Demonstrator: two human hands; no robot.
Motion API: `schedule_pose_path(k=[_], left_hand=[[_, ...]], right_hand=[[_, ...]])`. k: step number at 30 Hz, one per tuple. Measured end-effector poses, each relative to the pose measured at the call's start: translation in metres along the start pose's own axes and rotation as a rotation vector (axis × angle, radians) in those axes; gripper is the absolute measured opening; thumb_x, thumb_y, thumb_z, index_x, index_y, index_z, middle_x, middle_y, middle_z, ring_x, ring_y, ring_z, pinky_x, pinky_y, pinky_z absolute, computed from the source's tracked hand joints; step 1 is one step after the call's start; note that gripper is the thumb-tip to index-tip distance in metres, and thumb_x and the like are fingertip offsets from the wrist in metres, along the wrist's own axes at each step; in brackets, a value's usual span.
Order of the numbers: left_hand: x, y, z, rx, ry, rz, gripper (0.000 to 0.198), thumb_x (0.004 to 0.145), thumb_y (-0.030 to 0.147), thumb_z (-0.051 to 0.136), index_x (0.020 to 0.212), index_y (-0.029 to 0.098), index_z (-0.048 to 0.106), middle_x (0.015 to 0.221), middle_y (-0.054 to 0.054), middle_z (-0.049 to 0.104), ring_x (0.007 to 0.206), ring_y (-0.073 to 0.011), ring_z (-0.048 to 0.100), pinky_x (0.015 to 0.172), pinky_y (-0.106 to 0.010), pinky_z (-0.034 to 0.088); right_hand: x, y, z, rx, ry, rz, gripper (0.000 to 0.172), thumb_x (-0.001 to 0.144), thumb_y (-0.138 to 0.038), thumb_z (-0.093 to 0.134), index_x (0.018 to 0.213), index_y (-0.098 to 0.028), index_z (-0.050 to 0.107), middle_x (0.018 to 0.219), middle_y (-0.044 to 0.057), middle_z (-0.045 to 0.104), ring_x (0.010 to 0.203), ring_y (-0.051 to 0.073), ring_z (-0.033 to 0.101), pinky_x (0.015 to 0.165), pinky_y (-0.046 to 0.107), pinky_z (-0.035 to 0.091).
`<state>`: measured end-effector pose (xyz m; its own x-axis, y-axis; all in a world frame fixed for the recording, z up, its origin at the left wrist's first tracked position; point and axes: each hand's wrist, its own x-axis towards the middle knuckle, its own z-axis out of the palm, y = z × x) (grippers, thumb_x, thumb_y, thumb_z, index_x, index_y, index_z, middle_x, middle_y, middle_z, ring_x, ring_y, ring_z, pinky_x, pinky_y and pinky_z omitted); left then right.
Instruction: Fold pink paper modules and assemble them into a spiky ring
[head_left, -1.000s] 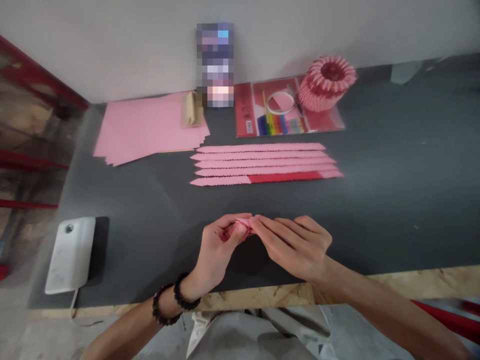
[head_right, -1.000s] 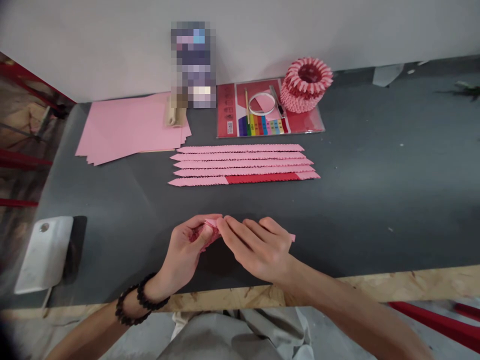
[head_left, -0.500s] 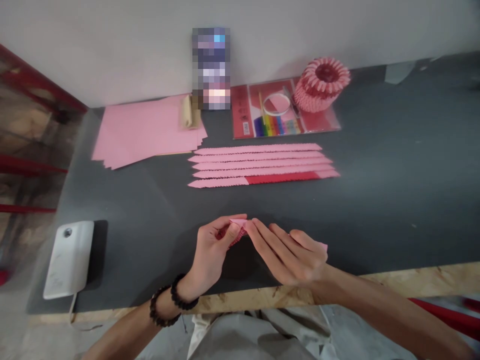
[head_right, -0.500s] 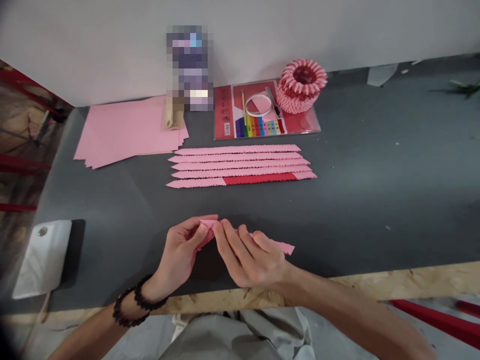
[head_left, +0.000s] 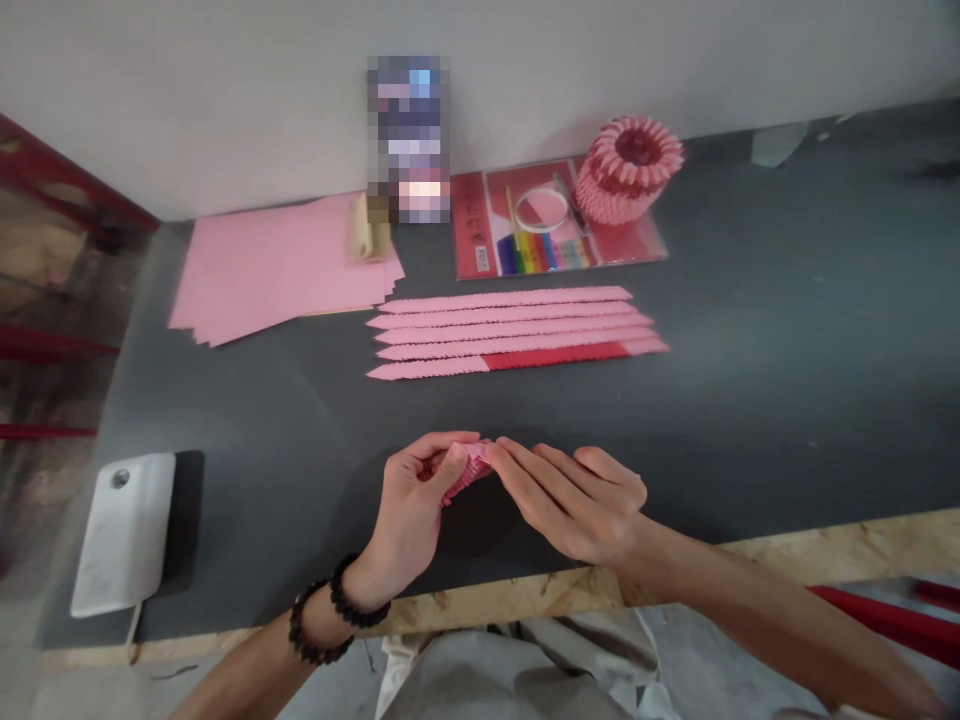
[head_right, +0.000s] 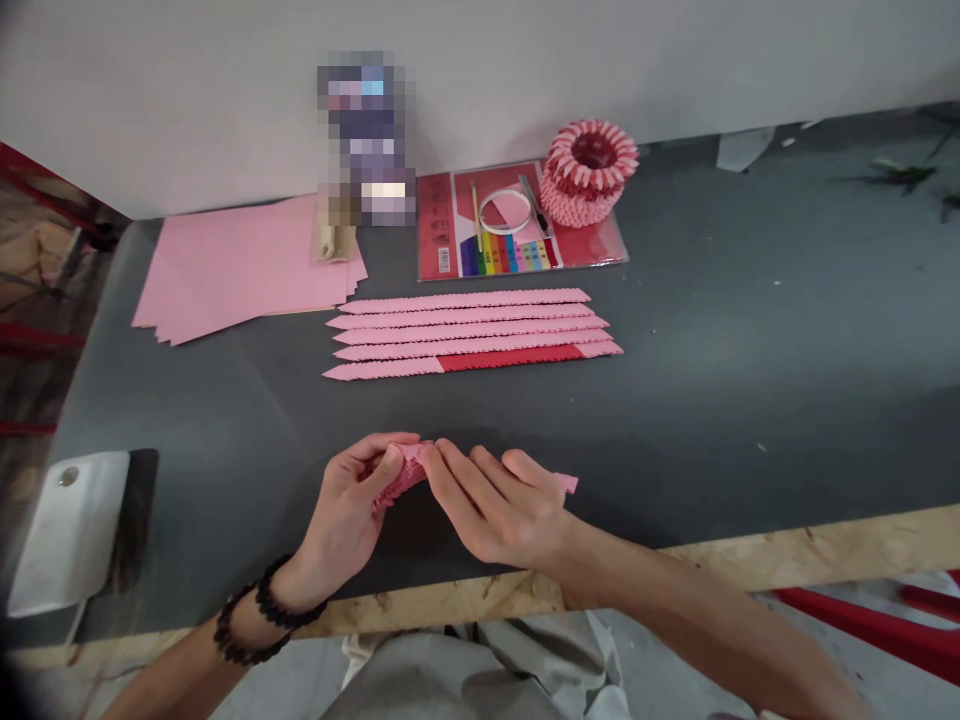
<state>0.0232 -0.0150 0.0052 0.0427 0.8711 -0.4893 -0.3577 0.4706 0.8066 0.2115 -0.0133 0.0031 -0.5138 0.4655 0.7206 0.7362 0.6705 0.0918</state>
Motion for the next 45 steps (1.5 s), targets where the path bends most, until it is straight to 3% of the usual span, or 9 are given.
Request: schedule_pose_path(k=[5,9,16,21,36,42,45], left_hand=[[0.001,0.002,0.001,-0.066,0.064,-0.048,0.029,0.077,0.04,0.089,0.09,0.015,0.082,0.09,-0.008,0.081,0.082,-0.0175,0.075,0.08,-0.027,0.062],[0.002,0.007,0.001,-0.118,0.089,-0.102,0.031,0.075,0.039,0.09,0.091,0.014,0.081,0.096,-0.01,0.081,0.087,-0.0192,0.076,0.084,-0.029,0.062],[-0.001,0.01,-0.001,-0.179,0.078,-0.198,0.037,0.07,0.036,0.094,0.095,0.013,0.081,0.093,-0.009,0.082,0.083,-0.0167,0.076,0.079,-0.024,0.062],[0.0,0.012,0.001,-0.182,0.08,-0.21,0.037,0.069,0.036,0.095,0.093,0.012,0.081,0.091,-0.009,0.082,0.081,-0.0162,0.076,0.078,-0.023,0.062],[-0.001,0.008,0.003,-0.083,0.067,-0.145,0.04,0.066,0.043,0.095,0.091,0.014,0.082,0.085,-0.007,0.081,0.079,-0.0163,0.074,0.079,-0.026,0.061],[-0.005,0.001,0.002,0.01,0.029,-0.075,0.034,0.07,0.041,0.093,0.091,0.016,0.083,0.083,-0.007,0.081,0.077,-0.0151,0.074,0.077,-0.023,0.06],[-0.005,-0.001,0.001,0.038,0.038,-0.02,0.032,0.072,0.043,0.092,0.088,0.017,0.083,0.082,-0.006,0.081,0.073,-0.0134,0.072,0.07,-0.02,0.058]], right_hand=[[0.004,0.004,-0.003,0.011,-0.026,0.034,0.017,0.086,-0.02,0.083,0.102,-0.015,0.08,0.091,-0.001,0.082,0.064,0.007,0.067,0.06,0.03,0.037],[0.009,0.009,-0.006,0.027,-0.032,0.089,0.008,0.087,-0.024,0.083,0.091,-0.019,0.079,0.082,-0.007,0.08,0.057,0.003,0.061,0.059,0.029,0.034],[0.01,0.012,-0.005,0.072,-0.064,0.036,0.012,0.089,-0.021,0.08,0.1,-0.017,0.079,0.087,-0.006,0.08,0.057,0.003,0.06,0.059,0.029,0.034],[0.011,0.015,-0.007,0.07,-0.077,0.028,0.007,0.089,-0.021,0.08,0.096,-0.018,0.079,0.086,-0.007,0.08,0.058,0.004,0.061,0.06,0.029,0.036],[0.009,0.016,-0.009,0.069,-0.143,-0.012,0.011,0.092,-0.015,0.074,0.101,-0.021,0.079,0.091,-0.005,0.08,0.064,0.007,0.064,0.066,0.031,0.038],[0.005,0.01,-0.008,-0.004,-0.059,-0.149,0.017,0.098,-0.015,0.063,0.102,-0.015,0.08,0.095,0.003,0.081,0.07,0.012,0.066,0.068,0.032,0.042],[0.002,0.005,-0.005,-0.008,-0.049,-0.088,0.015,0.097,-0.02,0.067,0.104,-0.016,0.08,0.097,0.002,0.082,0.071,0.012,0.066,0.067,0.032,0.043]])
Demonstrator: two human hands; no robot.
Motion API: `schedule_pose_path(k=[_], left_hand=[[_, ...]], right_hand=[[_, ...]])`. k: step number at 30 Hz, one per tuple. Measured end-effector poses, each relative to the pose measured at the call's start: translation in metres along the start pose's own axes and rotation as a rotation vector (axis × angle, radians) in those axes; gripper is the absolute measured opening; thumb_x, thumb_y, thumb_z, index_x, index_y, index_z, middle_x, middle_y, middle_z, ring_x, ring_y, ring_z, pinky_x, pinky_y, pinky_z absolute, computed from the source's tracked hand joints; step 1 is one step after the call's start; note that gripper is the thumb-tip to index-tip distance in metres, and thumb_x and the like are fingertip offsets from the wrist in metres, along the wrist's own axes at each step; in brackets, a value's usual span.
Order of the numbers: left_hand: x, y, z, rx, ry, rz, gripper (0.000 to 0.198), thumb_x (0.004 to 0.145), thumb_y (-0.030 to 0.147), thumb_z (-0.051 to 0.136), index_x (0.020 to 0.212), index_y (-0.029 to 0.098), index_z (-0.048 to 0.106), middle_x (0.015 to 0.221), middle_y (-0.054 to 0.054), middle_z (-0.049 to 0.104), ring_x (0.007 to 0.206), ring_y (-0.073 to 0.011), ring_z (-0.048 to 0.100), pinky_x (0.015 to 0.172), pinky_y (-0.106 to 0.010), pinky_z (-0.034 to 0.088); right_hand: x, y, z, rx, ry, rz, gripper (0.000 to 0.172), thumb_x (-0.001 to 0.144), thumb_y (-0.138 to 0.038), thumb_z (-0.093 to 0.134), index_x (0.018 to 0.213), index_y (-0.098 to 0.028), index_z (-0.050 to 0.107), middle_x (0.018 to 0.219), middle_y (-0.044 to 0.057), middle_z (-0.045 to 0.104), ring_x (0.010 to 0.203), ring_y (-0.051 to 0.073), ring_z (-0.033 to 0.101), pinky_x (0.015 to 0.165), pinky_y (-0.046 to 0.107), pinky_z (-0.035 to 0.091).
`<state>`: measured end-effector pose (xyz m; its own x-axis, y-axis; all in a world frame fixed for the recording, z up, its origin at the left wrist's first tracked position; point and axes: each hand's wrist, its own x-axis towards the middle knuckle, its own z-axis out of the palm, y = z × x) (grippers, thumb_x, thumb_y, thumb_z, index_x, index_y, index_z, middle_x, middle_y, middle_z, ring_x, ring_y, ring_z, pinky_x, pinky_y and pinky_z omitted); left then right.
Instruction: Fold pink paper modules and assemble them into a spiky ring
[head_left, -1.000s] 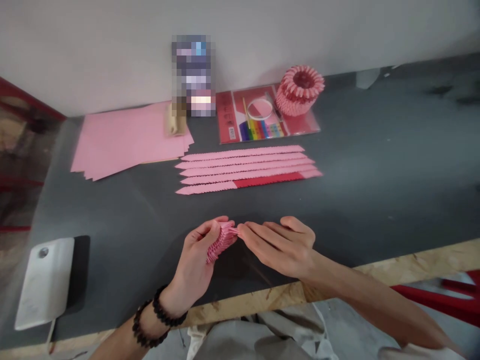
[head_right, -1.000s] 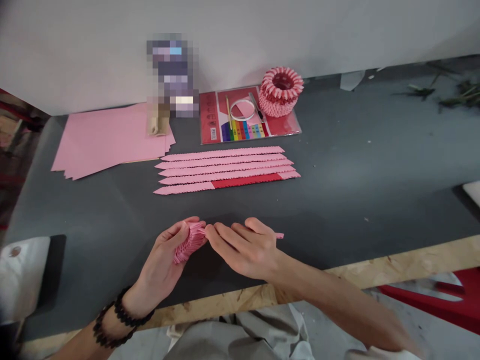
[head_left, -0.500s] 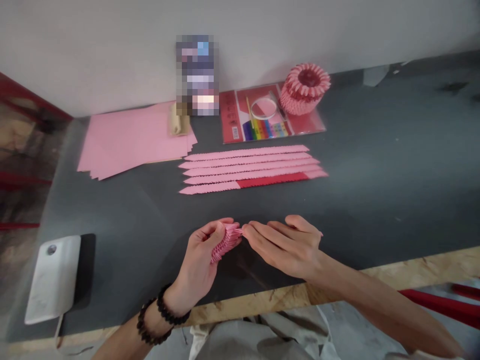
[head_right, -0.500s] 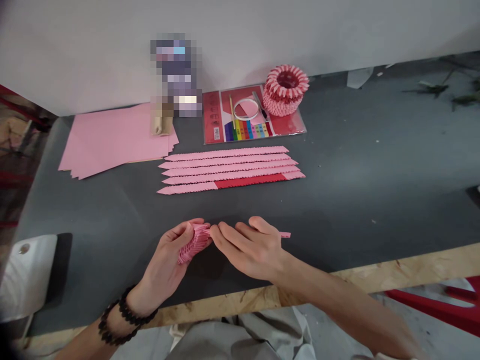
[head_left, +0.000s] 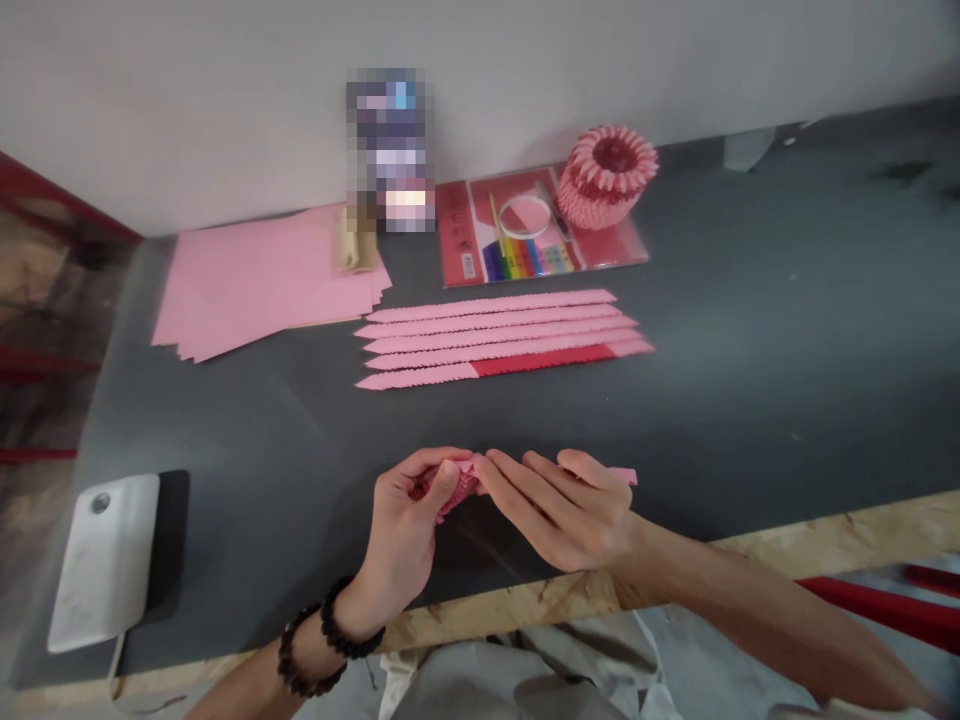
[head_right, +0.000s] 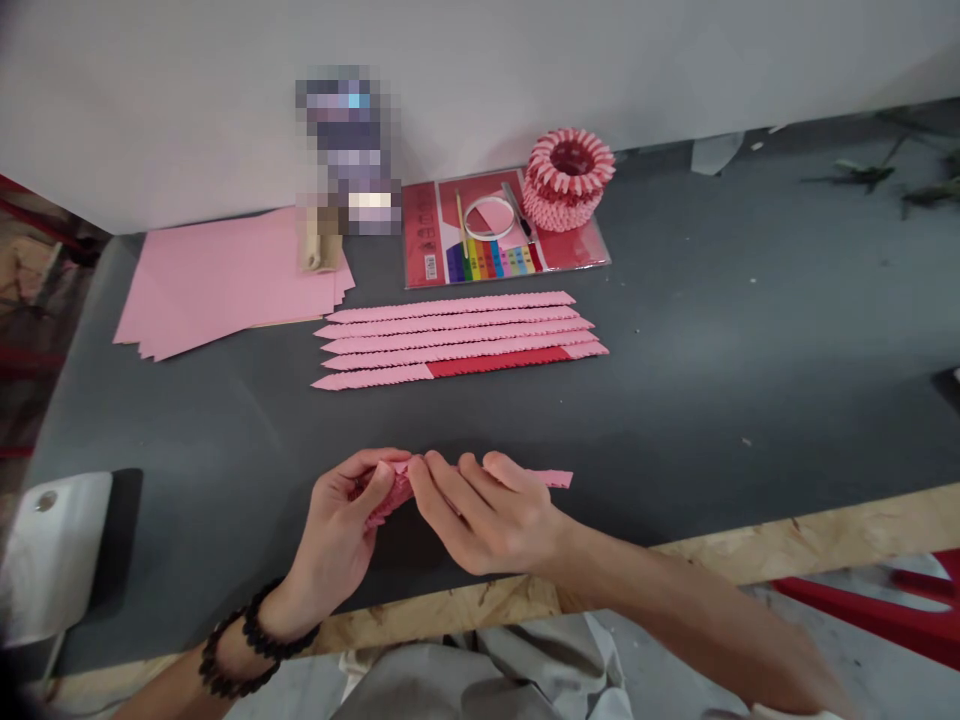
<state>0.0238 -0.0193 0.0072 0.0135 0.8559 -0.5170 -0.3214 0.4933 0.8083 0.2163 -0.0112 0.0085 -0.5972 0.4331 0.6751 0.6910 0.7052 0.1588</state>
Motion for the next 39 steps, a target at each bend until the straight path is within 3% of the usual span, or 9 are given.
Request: schedule_pose_path(k=[6,14,22,32,39], left_hand=[[0.0019,0.0,-0.0006,0.01,0.015,0.077,0.028,0.081,0.043,0.084,0.091,0.018,0.082,0.098,-0.009,0.082,0.091,-0.0178,0.075,0.086,-0.026,0.059],[0.004,-0.003,-0.0045,-0.002,-0.012,0.104,0.025,0.081,0.04,0.085,0.09,0.018,0.081,0.099,-0.01,0.082,0.093,-0.021,0.076,0.092,-0.033,0.06],[0.0041,-0.0004,-0.0013,-0.009,0.006,0.083,0.026,0.078,0.037,0.088,0.093,0.018,0.082,0.094,-0.008,0.083,0.088,-0.0178,0.076,0.087,-0.027,0.061],[0.0008,-0.0065,0.0029,0.015,0.004,0.042,0.027,0.081,0.038,0.086,0.096,0.017,0.08,0.095,-0.009,0.082,0.091,-0.0185,0.077,0.086,-0.027,0.06],[0.0012,-0.0063,0.0013,0.01,-0.013,0.036,0.027,0.081,0.037,0.085,0.097,0.016,0.079,0.096,-0.01,0.082,0.09,-0.0194,0.076,0.085,-0.029,0.06]], right_hand=[[0.0012,0.0007,0.0018,0.057,-0.024,0.169,0.01,0.09,-0.018,0.078,0.1,-0.02,0.079,0.093,-0.002,0.081,0.072,0.01,0.07,0.068,0.03,0.042],[0.0008,0.0006,-0.0009,-0.046,-0.012,0.02,0.011,0.094,-0.018,0.071,0.099,-0.017,0.081,0.093,0.002,0.081,0.074,0.012,0.067,0.068,0.03,0.041],[-0.0016,-0.0019,-0.0004,-0.095,-0.014,-0.014,0.01,0.093,-0.02,0.072,0.098,-0.021,0.082,0.094,0.001,0.081,0.074,0.012,0.065,0.067,0.03,0.04],[-0.0013,-0.0047,-0.0043,-0.131,-0.068,-0.127,0.015,0.095,-0.025,0.068,0.099,-0.017,0.081,0.096,0.007,0.08,0.079,0.017,0.067,0.07,0.032,0.043],[-0.0003,-0.0043,-0.0001,-0.105,-0.039,-0.114,0.016,0.093,-0.023,0.071,0.102,-0.014,0.081,0.097,0.008,0.081,0.08,0.017,0.068,0.069,0.032,0.043]])
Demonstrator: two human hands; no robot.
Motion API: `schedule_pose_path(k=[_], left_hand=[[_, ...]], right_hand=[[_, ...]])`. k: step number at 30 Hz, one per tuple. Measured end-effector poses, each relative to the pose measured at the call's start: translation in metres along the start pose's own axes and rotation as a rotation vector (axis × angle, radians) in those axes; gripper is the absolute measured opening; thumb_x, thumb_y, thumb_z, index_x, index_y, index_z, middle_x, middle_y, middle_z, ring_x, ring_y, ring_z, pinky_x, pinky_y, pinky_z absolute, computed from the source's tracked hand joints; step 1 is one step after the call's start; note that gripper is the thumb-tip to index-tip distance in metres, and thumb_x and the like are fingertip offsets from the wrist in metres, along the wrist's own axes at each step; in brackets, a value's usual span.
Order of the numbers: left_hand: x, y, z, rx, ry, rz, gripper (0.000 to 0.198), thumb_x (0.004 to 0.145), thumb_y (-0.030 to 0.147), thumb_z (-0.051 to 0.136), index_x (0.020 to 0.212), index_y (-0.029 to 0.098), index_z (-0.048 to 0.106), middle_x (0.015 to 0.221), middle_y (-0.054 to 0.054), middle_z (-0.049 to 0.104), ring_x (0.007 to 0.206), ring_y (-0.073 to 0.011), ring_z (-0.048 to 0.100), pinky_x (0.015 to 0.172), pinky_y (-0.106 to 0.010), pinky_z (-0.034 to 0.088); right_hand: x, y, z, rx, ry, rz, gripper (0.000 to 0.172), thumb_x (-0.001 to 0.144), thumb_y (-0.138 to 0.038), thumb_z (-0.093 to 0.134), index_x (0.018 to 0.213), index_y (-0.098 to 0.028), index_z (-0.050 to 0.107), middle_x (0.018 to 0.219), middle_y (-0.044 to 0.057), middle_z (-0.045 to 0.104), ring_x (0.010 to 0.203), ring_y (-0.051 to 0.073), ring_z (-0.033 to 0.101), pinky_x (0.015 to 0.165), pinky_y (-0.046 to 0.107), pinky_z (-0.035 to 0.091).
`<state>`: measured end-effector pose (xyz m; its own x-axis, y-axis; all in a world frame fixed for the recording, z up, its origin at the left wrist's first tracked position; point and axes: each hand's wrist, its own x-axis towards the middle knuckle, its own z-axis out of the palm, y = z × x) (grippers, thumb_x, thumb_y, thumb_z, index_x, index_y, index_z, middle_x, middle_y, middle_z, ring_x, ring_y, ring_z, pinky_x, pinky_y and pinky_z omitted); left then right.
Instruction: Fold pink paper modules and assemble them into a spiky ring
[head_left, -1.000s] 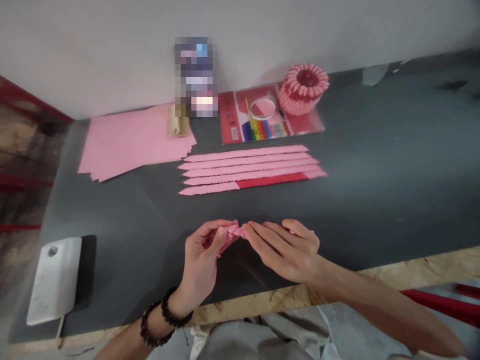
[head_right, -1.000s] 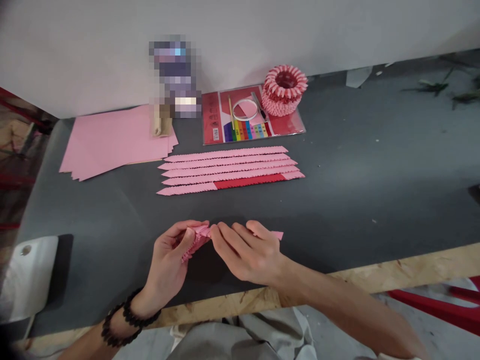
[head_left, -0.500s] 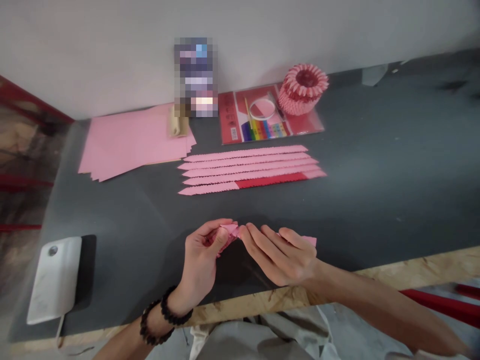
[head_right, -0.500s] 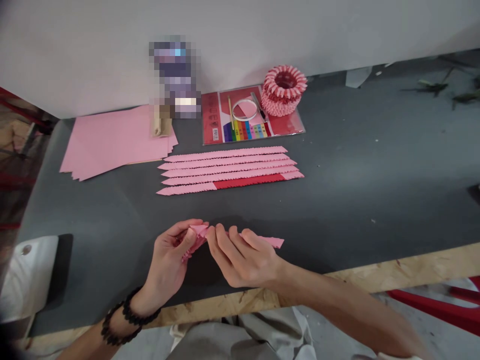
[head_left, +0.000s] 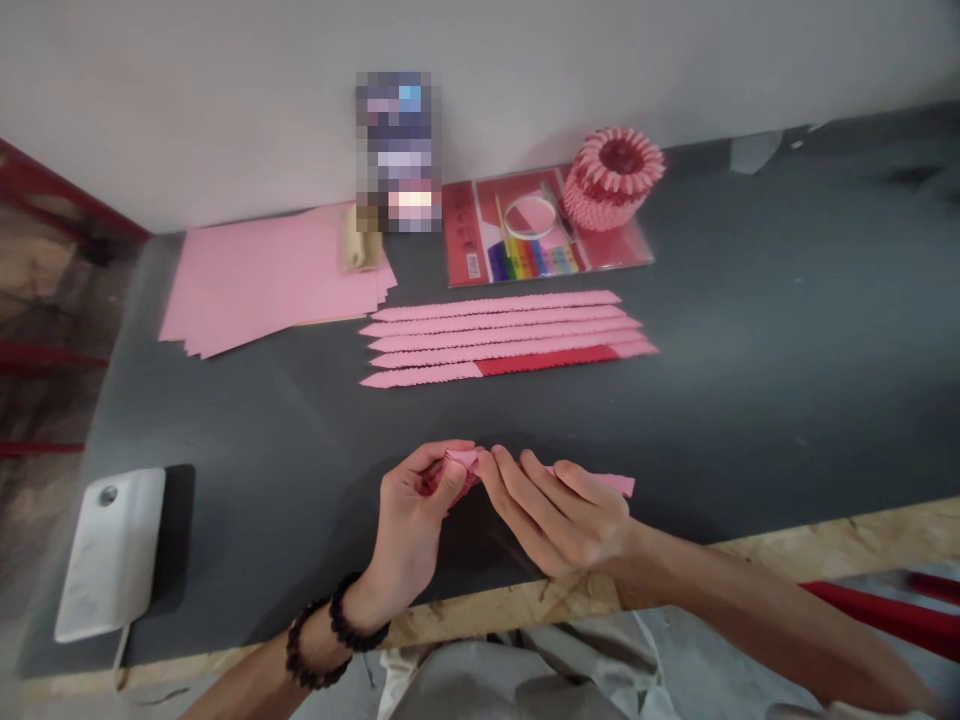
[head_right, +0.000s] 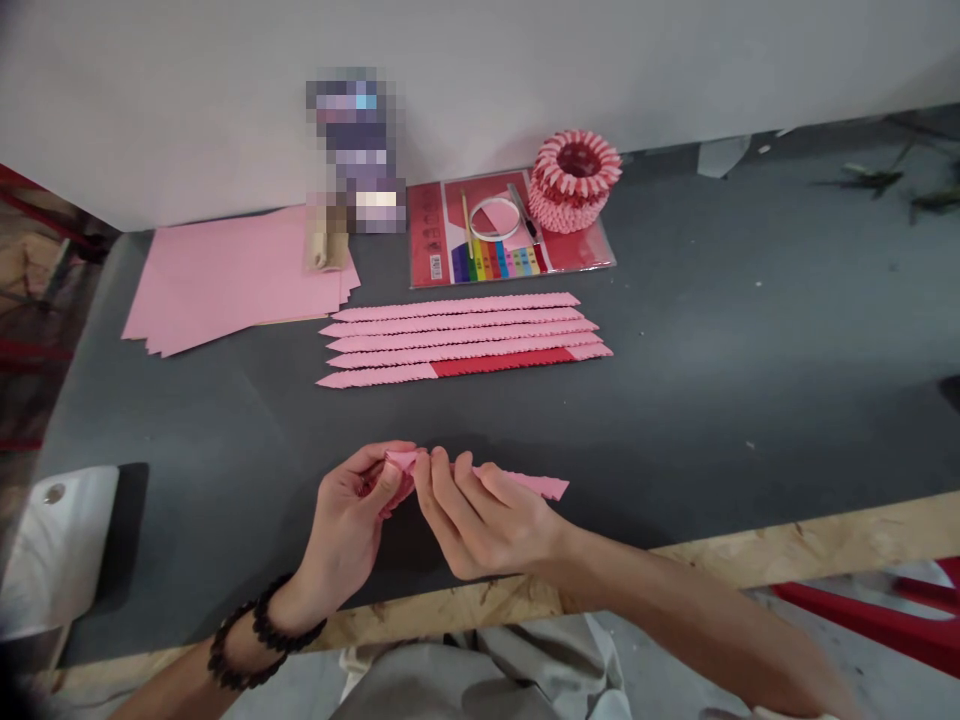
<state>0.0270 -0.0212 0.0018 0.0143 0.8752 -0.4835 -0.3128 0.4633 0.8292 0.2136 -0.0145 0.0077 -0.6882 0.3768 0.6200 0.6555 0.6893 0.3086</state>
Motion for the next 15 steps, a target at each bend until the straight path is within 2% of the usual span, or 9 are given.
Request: schedule_pose_path(k=[3,7,10,15], left_hand=[[0.0001,0.0016,-0.0018,0.018,-0.019,0.016,0.027,0.08,0.035,0.086,0.099,0.017,0.078,0.101,-0.009,0.081,0.091,-0.019,0.076,0.084,-0.027,0.059],[-0.0007,0.0009,-0.0014,0.083,0.009,0.088,0.026,0.078,0.033,0.088,0.098,0.019,0.077,0.095,-0.007,0.08,0.089,-0.0185,0.074,0.083,-0.026,0.058],[-0.0011,-0.0006,0.0001,0.097,0.024,0.119,0.024,0.081,0.034,0.085,0.098,0.019,0.077,0.092,-0.006,0.079,0.087,-0.018,0.074,0.082,-0.026,0.057],[0.0063,0.0035,-0.004,0.133,0.045,0.155,0.024,0.084,0.035,0.083,0.1,0.018,0.076,0.092,-0.006,0.08,0.087,-0.0173,0.075,0.084,-0.025,0.057]], right_hand=[[0.0011,0.0003,0.0018,0.012,0.012,0.039,0.016,0.092,-0.021,0.073,0.103,-0.013,0.081,0.097,0.008,0.081,0.078,0.017,0.068,0.068,0.032,0.043],[0.0017,0.0,0.0008,0.005,0.003,0.002,0.019,0.093,-0.024,0.074,0.106,-0.012,0.081,0.099,0.01,0.081,0.079,0.017,0.069,0.068,0.032,0.043],[0.0011,-0.0017,-0.0002,0.0,-0.025,-0.002,0.023,0.094,-0.025,0.072,0.109,-0.01,0.08,0.103,0.011,0.081,0.079,0.017,0.069,0.066,0.032,0.043],[-0.0016,-0.0055,-0.0036,-0.029,-0.006,0.022,0.018,0.093,-0.025,0.074,0.105,-0.014,0.081,0.103,0.01,0.081,0.08,0.016,0.07,0.064,0.031,0.041]])
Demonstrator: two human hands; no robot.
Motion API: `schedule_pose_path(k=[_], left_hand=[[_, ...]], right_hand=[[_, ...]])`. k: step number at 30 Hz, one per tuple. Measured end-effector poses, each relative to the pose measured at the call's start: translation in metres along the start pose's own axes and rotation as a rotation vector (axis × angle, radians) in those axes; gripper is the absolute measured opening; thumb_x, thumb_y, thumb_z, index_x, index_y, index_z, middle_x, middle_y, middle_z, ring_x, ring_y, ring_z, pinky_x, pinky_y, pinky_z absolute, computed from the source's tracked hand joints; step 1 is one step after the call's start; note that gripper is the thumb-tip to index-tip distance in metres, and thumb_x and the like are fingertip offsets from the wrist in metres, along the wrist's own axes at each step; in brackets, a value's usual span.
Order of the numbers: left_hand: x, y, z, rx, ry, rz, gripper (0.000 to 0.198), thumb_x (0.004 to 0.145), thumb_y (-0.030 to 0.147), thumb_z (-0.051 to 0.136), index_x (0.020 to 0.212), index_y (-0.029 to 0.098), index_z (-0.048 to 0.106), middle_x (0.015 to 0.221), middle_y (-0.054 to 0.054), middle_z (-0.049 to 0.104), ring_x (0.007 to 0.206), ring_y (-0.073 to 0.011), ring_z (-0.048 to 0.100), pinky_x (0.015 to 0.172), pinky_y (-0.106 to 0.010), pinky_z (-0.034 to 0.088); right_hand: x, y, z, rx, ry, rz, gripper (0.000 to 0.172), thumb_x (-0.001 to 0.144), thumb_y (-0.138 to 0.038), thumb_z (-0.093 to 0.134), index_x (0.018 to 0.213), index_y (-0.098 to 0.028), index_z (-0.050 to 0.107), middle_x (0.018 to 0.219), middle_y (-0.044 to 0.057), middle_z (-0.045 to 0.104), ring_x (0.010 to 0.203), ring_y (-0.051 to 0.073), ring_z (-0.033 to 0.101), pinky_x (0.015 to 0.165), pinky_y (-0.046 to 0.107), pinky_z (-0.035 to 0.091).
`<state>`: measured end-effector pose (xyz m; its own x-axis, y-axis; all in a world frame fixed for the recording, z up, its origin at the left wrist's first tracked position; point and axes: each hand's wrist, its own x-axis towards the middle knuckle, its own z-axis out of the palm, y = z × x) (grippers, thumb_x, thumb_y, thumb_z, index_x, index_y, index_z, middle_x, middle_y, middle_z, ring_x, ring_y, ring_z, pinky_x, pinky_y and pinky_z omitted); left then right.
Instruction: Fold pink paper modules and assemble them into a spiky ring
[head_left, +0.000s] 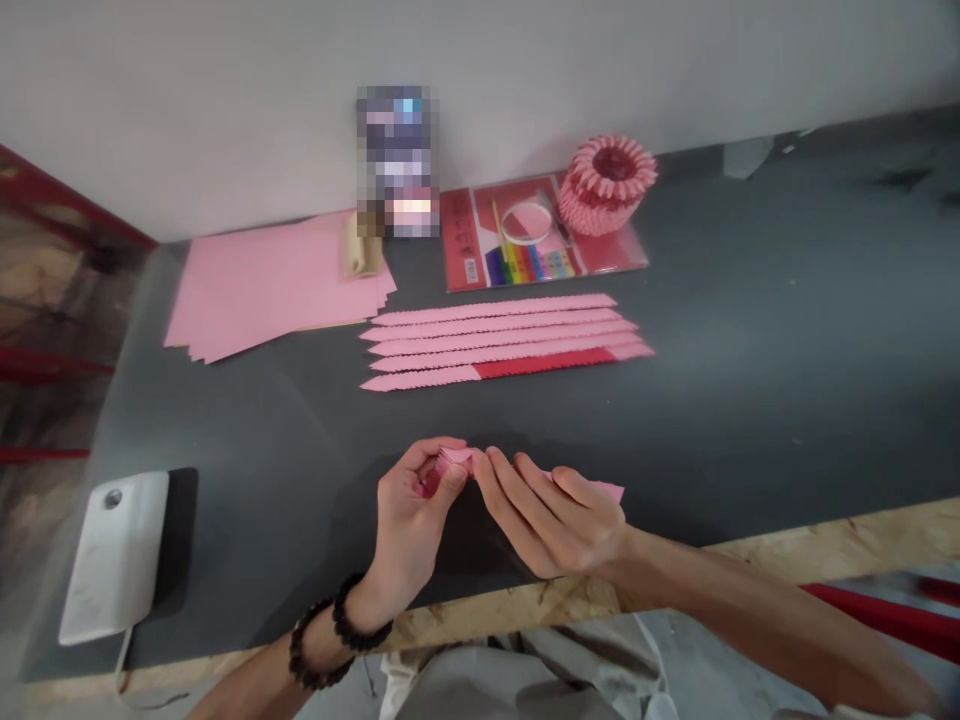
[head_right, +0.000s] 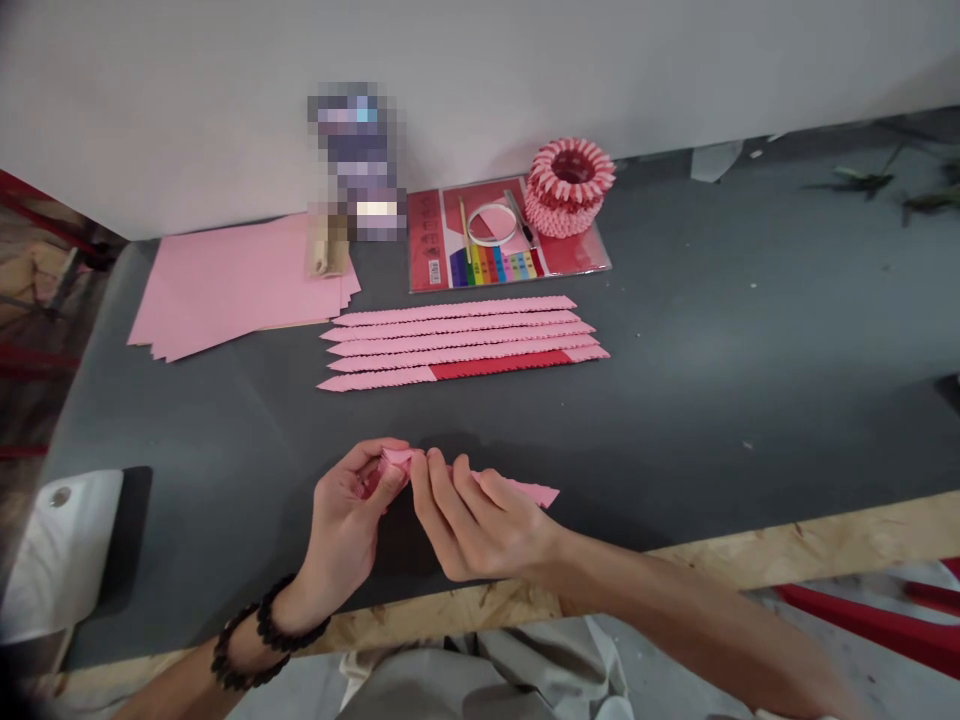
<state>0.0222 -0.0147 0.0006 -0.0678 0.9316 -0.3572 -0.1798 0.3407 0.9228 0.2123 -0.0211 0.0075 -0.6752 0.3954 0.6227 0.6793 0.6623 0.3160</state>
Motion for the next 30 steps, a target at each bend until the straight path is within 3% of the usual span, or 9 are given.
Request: schedule_pose_path(k=[4,9,14,16,20,25,30], left_hand=[[0.012,0.007,-0.007,-0.12,0.1,0.052,0.032,0.079,0.036,0.087,0.1,0.016,0.075,0.095,-0.006,0.08,0.091,-0.0187,0.076,0.092,-0.03,0.058],[0.006,0.01,-0.001,-0.21,-0.053,-0.138,0.031,0.082,0.034,0.086,0.104,0.015,0.074,0.099,-0.01,0.081,0.093,-0.021,0.076,0.091,-0.033,0.059],[-0.002,0.009,0.005,-0.279,-0.095,-0.24,0.033,0.079,0.037,0.088,0.099,0.014,0.076,0.095,-0.008,0.08,0.085,-0.0185,0.075,0.085,-0.03,0.06],[-0.003,0.01,0.006,-0.305,-0.108,-0.299,0.033,0.077,0.037,0.089,0.096,0.014,0.076,0.089,-0.007,0.078,0.08,-0.017,0.074,0.082,-0.029,0.06],[-0.005,0.01,0.007,-0.352,-0.147,-0.397,0.032,0.075,0.037,0.091,0.091,0.013,0.077,0.087,-0.007,0.077,0.076,-0.0161,0.072,0.079,-0.029,0.06],[-0.007,0.01,0.006,-0.369,-0.149,-0.42,0.033,0.071,0.037,0.093,0.09,0.014,0.08,0.09,-0.007,0.077,0.078,-0.0153,0.072,0.077,-0.026,0.061],[-0.005,0.01,0.003,-0.355,-0.189,-0.434,0.031,0.072,0.036,0.093,0.09,0.014,0.081,0.089,-0.007,0.079,0.077,-0.0157,0.074,0.079,-0.026,0.062]], right_hand=[[0.001,0.005,0.0,-0.042,0.09,0.044,0.012,0.088,-0.026,0.081,0.097,-0.018,0.082,0.096,0.003,0.082,0.074,0.013,0.07,0.063,0.03,0.042],[0.009,0.018,0.009,0.176,0.078,0.324,0.012,0.09,-0.014,0.077,0.102,-0.018,0.077,0.088,-0.001,0.082,0.066,0.01,0.071,0.063,0.03,0.041],[0.009,0.017,0.014,0.365,0.008,0.55,0.002,0.096,-0.018,0.069,0.098,-0.018,0.07,0.079,-0.001,0.079,0.059,0.01,0.068,0.061,0.03,0.036],[0.009,0.015,0.015,0.441,-0.03,0.607,0.008,0.1,-0.022,0.062,0.094,-0.018,0.066,0.075,-0.001,0.077,0.056,0.01,0.065,0.061,0.03,0.035],[0.007,0.016,0.015,0.629,-0.078,0.627,0.019,0.101,-0.034,0.061,0.09,-0.019,0.065,0.074,-0.003,0.076,0.055,0.01,0.063,0.063,0.03,0.037],[0.006,0.022,0.013,0.88,-0.13,0.615,0.01,0.096,-0.028,0.069,0.1,-0.022,0.076,0.074,-0.006,0.076,0.058,0.008,0.064,0.064,0.028,0.037],[0.005,0.024,0.013,1.049,-0.189,0.724,0.007,0.092,-0.025,0.073,0.091,-0.025,0.08,0.072,-0.006,0.076,0.055,0.008,0.061,0.062,0.027,0.037]])
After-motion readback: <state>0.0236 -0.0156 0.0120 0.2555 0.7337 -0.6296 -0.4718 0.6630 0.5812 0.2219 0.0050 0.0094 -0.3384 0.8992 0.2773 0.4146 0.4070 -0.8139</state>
